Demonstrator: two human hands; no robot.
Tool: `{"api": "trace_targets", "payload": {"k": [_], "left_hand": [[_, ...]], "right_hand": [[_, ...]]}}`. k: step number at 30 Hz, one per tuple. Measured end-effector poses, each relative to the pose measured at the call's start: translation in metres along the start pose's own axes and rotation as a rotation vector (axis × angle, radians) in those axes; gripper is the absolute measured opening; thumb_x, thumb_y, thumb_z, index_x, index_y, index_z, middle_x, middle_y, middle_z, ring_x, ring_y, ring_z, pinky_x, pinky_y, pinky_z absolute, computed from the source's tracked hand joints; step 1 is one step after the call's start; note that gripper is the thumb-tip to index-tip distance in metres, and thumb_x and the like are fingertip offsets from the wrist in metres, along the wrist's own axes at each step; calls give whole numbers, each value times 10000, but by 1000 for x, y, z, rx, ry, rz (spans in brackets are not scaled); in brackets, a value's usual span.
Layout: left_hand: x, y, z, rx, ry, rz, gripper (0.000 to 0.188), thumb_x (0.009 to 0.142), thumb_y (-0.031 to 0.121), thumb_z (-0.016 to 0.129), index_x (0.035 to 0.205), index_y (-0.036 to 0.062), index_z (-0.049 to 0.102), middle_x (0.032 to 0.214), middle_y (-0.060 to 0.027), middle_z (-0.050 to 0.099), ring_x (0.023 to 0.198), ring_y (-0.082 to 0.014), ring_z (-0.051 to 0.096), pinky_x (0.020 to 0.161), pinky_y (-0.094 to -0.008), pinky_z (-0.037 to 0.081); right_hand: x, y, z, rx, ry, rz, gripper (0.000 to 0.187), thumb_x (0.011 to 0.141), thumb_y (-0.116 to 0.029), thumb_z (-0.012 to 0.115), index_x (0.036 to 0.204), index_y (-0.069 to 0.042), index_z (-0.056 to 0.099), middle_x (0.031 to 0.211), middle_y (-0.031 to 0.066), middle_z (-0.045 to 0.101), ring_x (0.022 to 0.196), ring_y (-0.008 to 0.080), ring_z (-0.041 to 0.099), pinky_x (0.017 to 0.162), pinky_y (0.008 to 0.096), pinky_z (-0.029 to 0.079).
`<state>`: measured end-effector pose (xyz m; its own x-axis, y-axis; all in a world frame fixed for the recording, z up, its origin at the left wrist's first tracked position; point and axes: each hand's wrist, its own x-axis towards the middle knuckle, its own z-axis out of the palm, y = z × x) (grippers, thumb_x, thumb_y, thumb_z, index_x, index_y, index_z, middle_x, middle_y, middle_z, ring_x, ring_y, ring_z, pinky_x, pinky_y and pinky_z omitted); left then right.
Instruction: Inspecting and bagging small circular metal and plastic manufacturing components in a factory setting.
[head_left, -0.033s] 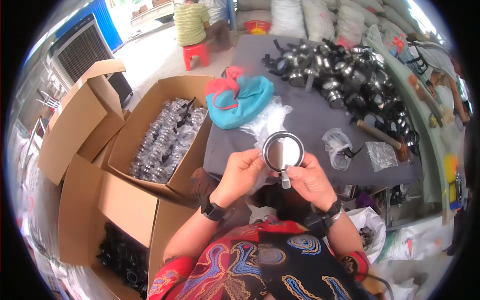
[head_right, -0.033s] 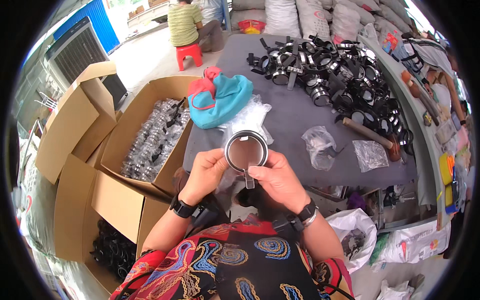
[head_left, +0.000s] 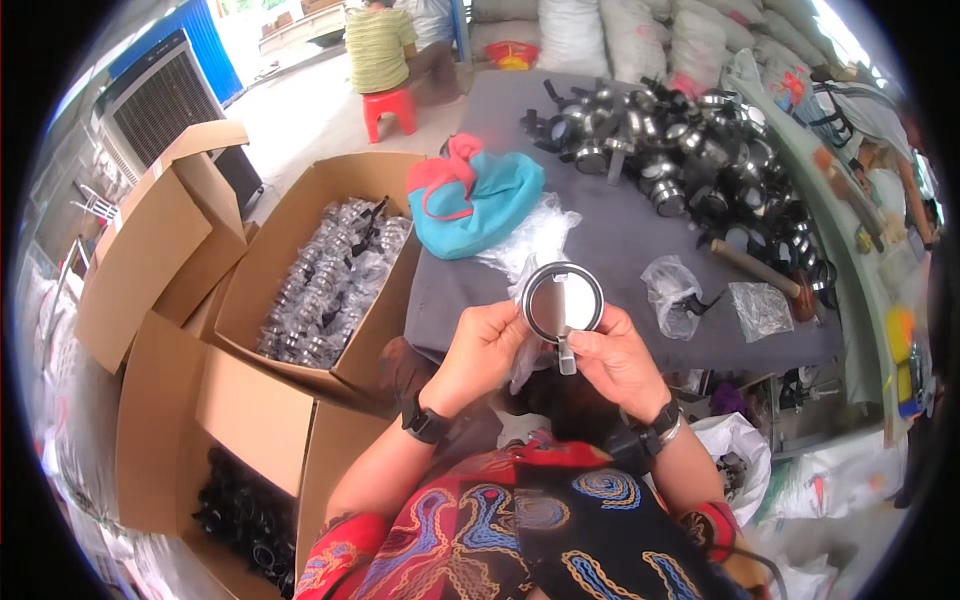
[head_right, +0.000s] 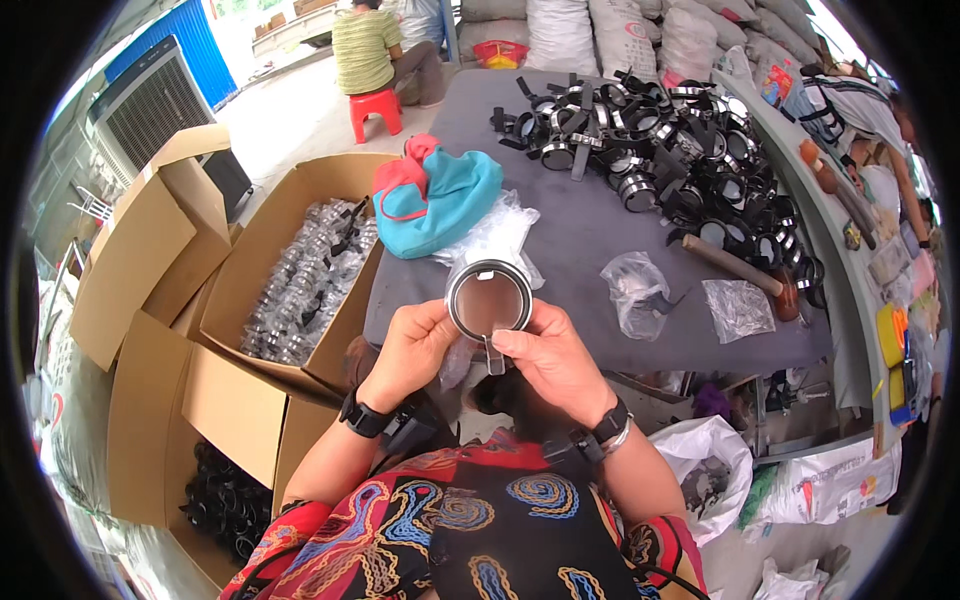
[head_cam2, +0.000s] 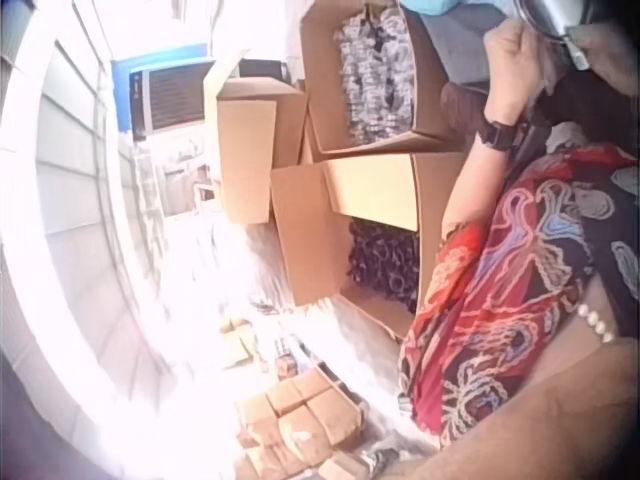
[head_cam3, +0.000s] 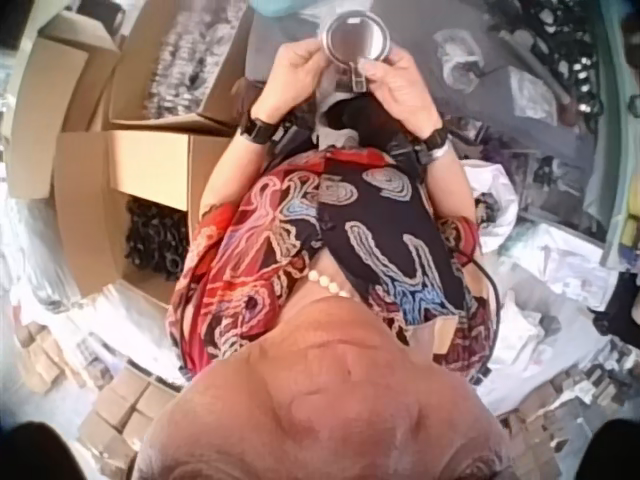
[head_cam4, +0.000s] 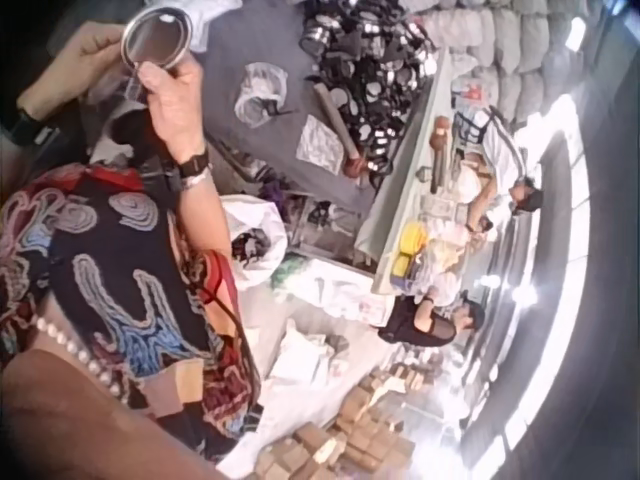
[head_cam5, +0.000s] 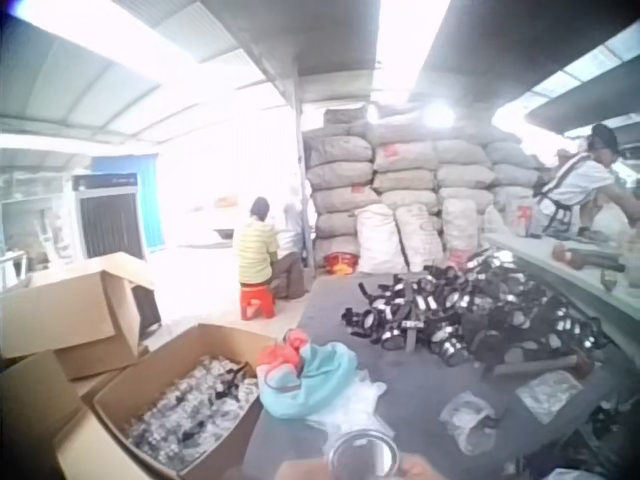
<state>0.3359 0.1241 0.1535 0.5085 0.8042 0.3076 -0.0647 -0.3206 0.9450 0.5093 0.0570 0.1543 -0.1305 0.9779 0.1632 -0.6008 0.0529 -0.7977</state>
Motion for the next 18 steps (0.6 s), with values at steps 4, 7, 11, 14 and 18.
{"api": "trace_targets", "payload": {"k": [4,7,11,14,18], "left_hand": [[-7,4,3,252,-8,76,113,875,70,540,850,-30,587,623,-137,534,573,-123,480,547,-308,421],[-15,-9,2,24,63,-115,171,886,109,551,802,-29,605,600,-16,509,589,-52,428,512,-254,371],[-10,-15,-9,51,49,-207,213,907,123,539,827,-50,634,691,51,572,664,-27,463,559,-220,377],[7,-11,-12,-7,124,-110,196,909,104,528,842,-32,653,699,26,584,671,-20,475,597,-198,372],[12,-9,-8,-140,208,-105,162,891,77,554,772,-6,627,659,18,583,590,-35,482,524,-202,378]], "right_hand": [[-1,7,2,-32,147,-61,297,817,-24,643,1109,-8,596,1028,11,634,905,87,577,825,266,462],[-1,18,-6,-7,135,-73,269,807,-29,659,1070,1,612,983,27,645,876,97,595,791,272,485],[0,-1,-8,-88,231,-119,245,823,-4,613,1067,12,609,989,52,647,871,130,607,801,287,492],[2,-21,-14,-65,234,-206,267,836,-4,571,1102,14,590,1023,75,640,898,150,607,812,322,505],[7,-21,-19,-17,220,-268,299,845,-8,547,1144,-4,546,1108,91,607,994,186,586,902,383,471]]}}
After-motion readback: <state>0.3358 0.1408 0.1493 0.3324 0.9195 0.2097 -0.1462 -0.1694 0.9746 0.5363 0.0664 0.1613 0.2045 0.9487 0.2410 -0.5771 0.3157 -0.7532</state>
